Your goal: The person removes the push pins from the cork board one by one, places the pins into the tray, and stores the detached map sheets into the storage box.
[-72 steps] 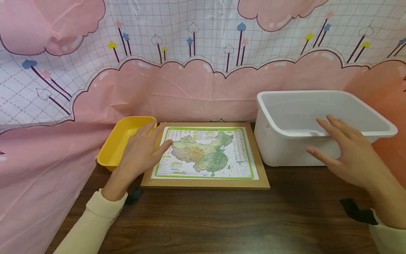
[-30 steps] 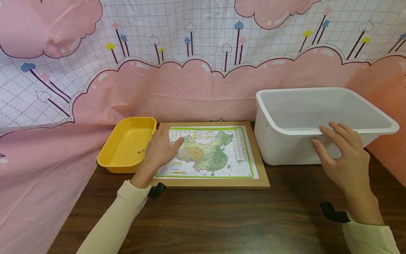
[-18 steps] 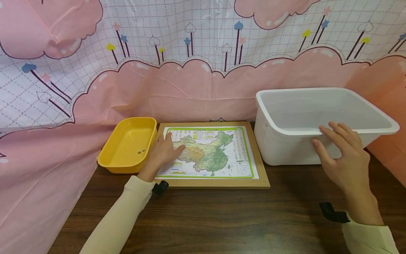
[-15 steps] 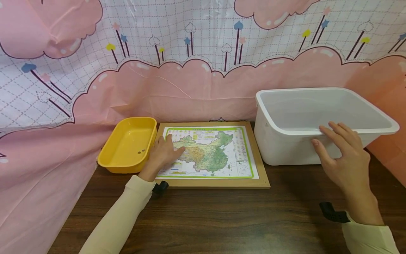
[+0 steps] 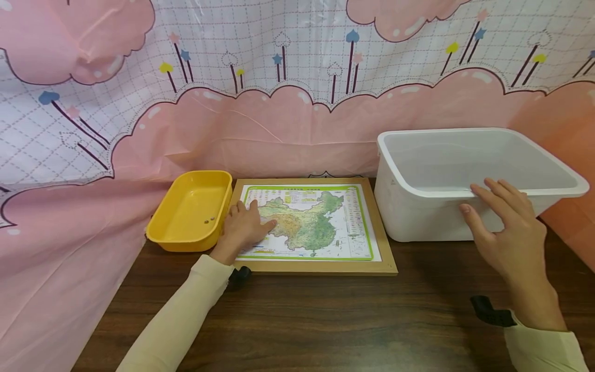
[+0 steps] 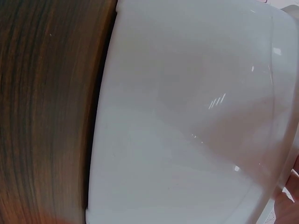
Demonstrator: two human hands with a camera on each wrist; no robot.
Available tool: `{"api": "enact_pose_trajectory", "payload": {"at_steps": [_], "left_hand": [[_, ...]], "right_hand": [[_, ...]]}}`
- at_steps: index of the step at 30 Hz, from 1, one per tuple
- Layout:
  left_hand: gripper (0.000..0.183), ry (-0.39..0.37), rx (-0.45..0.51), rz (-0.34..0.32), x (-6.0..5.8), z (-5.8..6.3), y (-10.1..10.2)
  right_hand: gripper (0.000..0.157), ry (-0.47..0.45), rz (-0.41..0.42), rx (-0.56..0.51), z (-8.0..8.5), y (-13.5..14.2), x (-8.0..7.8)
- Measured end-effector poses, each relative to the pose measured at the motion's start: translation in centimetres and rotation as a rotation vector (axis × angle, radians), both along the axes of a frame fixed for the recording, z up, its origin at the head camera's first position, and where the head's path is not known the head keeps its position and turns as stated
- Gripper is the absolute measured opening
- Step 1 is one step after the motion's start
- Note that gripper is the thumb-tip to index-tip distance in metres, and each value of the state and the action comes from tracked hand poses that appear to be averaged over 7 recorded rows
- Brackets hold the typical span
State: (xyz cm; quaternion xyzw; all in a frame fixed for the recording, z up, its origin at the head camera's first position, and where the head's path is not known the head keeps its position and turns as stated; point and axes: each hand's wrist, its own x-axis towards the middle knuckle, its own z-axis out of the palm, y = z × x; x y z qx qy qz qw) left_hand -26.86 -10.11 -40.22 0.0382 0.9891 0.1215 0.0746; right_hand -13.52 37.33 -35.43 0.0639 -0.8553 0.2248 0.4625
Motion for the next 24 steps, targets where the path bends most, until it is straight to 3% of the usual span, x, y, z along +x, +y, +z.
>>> {"api": "enact_pose_trajectory", "payload": {"at_steps": [14,19,24], "left_hand": [[0.093,0.055,0.004,0.024,-0.7,-0.2,0.9],[0.092,0.070,0.036,0.071,-0.9,0.0,1.1],[0.103,0.078,0.055,0.125,-1.5,0.1,1.0]], "right_hand": [[0.048,0.005,0.020,0.004,-0.2,0.7,-1.3],[0.049,-0.034,0.026,-0.006,-0.3,1.1,-1.7],[0.049,-0.048,0.032,-0.011,-0.6,1.4,-2.1]]}}
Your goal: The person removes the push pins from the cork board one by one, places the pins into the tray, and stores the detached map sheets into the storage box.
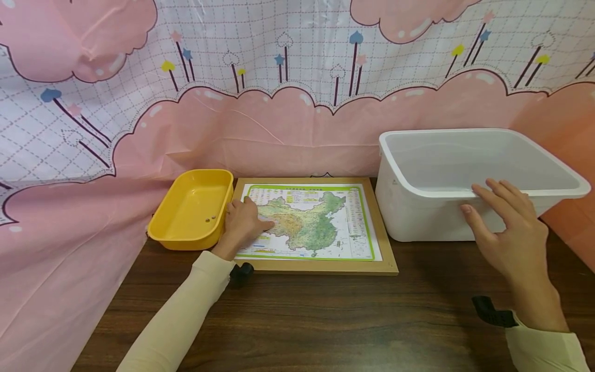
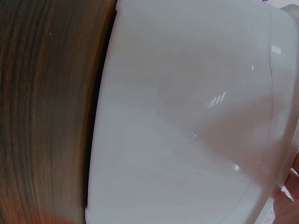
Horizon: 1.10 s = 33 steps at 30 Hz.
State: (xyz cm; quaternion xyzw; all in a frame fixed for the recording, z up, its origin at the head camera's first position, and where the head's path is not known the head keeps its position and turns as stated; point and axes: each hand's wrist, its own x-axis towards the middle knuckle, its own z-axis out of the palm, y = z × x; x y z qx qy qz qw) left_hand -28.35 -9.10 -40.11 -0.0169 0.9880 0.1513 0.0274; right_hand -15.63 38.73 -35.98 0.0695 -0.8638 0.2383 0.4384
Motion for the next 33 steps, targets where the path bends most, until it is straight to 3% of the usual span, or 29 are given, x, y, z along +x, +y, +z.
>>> {"api": "enact_pose_trajectory", "payload": {"at_steps": [3,10,13,25,28,33], "left_hand": [[0.103,0.010,0.029,0.023,-0.2,0.2,-0.1],[0.033,0.049,0.121,0.012,-0.1,0.5,-0.4],[0.021,0.062,0.101,0.003,-0.2,0.6,-0.5],[0.015,0.169,0.136,0.009,-0.5,0.7,-1.2],[0.018,0.178,0.203,0.005,-0.4,1.0,-1.5],[0.029,0.129,0.340,0.034,-0.2,2.5,-2.3]], "right_hand": [[0.049,0.002,-0.004,0.001,-0.1,0.1,0.0],[0.049,0.016,-0.006,0.005,-0.2,0.1,0.1],[0.049,0.030,-0.006,0.009,-0.2,0.1,0.1],[0.049,0.050,-0.013,0.008,-0.1,-0.1,0.2],[0.048,0.049,-0.017,0.010,-0.1,-0.1,0.3],[0.043,0.073,-0.022,0.029,-0.1,-0.3,0.1]]}}
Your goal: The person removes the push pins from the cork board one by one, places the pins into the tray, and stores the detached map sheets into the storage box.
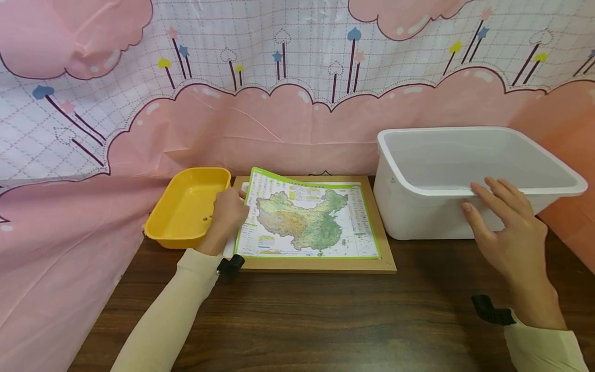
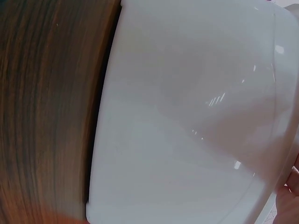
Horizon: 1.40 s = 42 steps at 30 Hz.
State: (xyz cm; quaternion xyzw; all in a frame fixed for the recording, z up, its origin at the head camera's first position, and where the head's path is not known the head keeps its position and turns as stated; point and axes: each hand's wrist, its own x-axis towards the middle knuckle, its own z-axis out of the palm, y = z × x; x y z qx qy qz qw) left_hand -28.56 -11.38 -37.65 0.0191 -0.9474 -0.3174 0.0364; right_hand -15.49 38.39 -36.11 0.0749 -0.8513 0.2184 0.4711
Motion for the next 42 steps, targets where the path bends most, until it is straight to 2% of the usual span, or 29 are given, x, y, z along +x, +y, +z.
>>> {"api": "enact_pose_trajectory", "payload": {"at_steps": [5,9,15,21,27,33,42], "left_hand": [[0.032,-0.045,0.085,-0.006,0.0,1.6,-1.0],[0.034,-0.107,0.211,-0.016,0.1,2.6,-1.7],[0.038,-0.117,0.342,0.004,0.4,3.7,-2.5],[0.039,-0.072,0.469,0.036,1.2,5.5,-3.0],[0.039,0.002,0.534,0.063,1.7,7.3,-3.3],[0.036,0.084,0.585,0.047,2.0,9.0,-3.2],[0.037,0.176,0.610,0.011,2.1,12.1,-2.9]], "right_hand": [[0.043,0.023,0.000,0.011,0.0,-0.2,-0.3],[0.047,0.017,-0.018,0.031,-0.1,0.0,-0.4],[0.050,0.011,-0.043,0.048,-0.2,0.1,-0.2],[0.046,0.041,-0.004,0.016,-0.2,0.0,-0.3],[0.048,0.029,-0.009,0.037,-0.2,0.1,-0.1],[0.043,0.035,-0.012,0.021,0.1,-0.5,0.0],[0.045,0.018,-0.039,0.044,0.0,-0.2,0.1]]}}
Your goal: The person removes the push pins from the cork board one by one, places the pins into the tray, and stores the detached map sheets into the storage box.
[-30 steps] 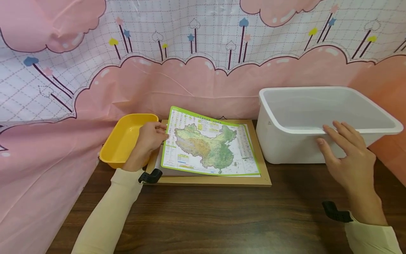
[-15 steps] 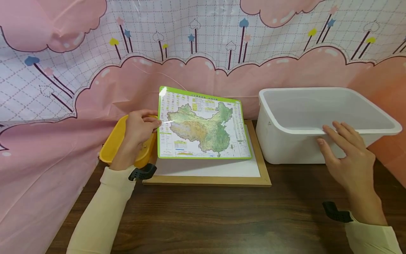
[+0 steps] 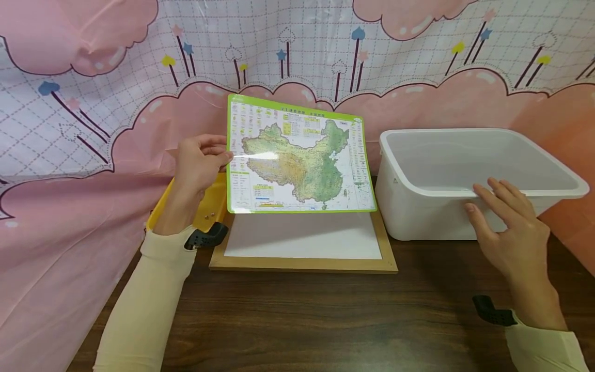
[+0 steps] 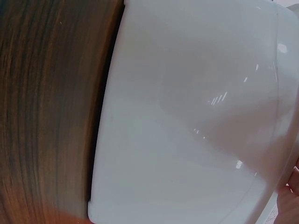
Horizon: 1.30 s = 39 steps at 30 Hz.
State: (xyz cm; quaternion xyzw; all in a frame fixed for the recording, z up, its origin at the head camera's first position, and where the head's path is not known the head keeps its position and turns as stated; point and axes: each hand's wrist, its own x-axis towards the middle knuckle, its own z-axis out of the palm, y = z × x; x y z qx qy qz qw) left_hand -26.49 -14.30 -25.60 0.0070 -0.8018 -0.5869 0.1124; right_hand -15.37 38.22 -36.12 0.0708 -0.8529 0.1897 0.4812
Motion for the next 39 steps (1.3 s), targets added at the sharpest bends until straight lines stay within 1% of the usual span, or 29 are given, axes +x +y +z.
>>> {"api": "enact_pose_trajectory", "payload": {"at_steps": [5,7,12,18,20,25,31,33,39], "left_hand": [[0.033,0.099,0.039,0.027,0.1,1.7,0.1],[0.033,0.129,0.071,0.029,0.0,2.3,0.1],[0.033,0.147,0.140,0.038,-0.1,3.9,0.1],[0.033,0.167,0.167,0.052,-0.2,5.7,0.8],[0.033,0.173,0.183,0.049,-0.2,6.1,1.1],[0.033,0.204,0.172,0.050,-0.4,6.6,1.9],[0.034,0.228,0.112,0.052,-0.9,6.6,3.2],[0.034,0.231,0.100,0.047,-1.1,6.5,3.8],[0.036,0.198,0.120,0.014,-0.9,6.7,3.8]], "right_hand": [[0.042,0.020,0.013,-0.031,-0.1,-0.2,-0.1],[0.042,0.025,0.019,-0.035,-0.1,-0.2,-0.1],[0.044,0.019,0.022,-0.016,-0.2,0.2,-0.2],[0.046,-0.002,0.012,0.025,-0.3,0.8,-0.2],[0.046,-0.002,0.013,0.017,-0.3,0.8,-0.2],[0.044,-0.001,0.017,-0.002,-0.4,0.7,-0.2],[0.045,-0.007,0.019,0.017,-0.2,0.6,0.0],[0.044,0.001,0.024,-0.002,-0.3,0.5,-0.1],[0.042,-0.010,0.013,0.013,1.5,-1.7,1.0]]}}
